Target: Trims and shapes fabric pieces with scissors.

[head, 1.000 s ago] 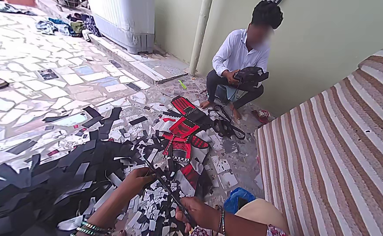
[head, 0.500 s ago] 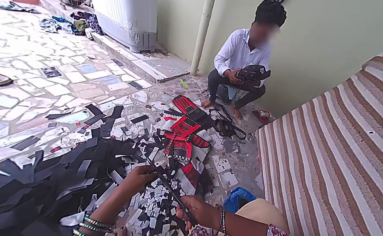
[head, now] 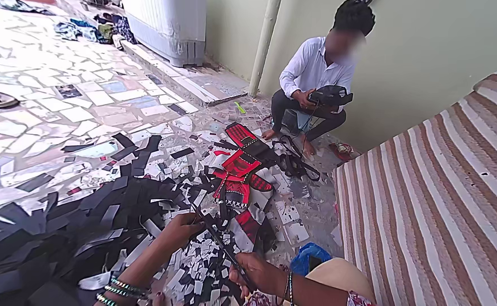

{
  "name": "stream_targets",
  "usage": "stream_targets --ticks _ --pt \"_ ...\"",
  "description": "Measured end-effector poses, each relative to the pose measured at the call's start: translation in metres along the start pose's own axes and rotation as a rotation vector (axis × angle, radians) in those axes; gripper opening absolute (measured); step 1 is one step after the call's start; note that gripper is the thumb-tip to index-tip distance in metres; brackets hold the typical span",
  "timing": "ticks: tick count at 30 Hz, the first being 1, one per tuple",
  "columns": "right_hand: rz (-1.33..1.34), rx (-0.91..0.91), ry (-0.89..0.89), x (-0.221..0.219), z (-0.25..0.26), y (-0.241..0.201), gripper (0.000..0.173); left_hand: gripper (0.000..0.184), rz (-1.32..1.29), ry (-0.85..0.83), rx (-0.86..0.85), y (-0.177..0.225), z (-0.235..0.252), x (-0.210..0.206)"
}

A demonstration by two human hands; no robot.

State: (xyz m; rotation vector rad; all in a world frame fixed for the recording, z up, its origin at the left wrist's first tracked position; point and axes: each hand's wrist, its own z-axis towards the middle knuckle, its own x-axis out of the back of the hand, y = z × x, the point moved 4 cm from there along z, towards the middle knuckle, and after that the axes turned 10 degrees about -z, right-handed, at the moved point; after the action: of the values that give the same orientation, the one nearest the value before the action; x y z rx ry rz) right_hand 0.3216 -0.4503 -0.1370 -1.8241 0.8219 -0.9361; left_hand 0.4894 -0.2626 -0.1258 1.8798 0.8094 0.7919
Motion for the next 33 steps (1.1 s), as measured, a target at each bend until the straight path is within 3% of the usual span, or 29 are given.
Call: stream_targets --ticks 33 --pt "0.003 -0.004 -0.006 -0.0001 -0.0018 -0.0044 0.047 0.015 0.029 0.006 0.009 0.0032 -0.0033 -0.0013"
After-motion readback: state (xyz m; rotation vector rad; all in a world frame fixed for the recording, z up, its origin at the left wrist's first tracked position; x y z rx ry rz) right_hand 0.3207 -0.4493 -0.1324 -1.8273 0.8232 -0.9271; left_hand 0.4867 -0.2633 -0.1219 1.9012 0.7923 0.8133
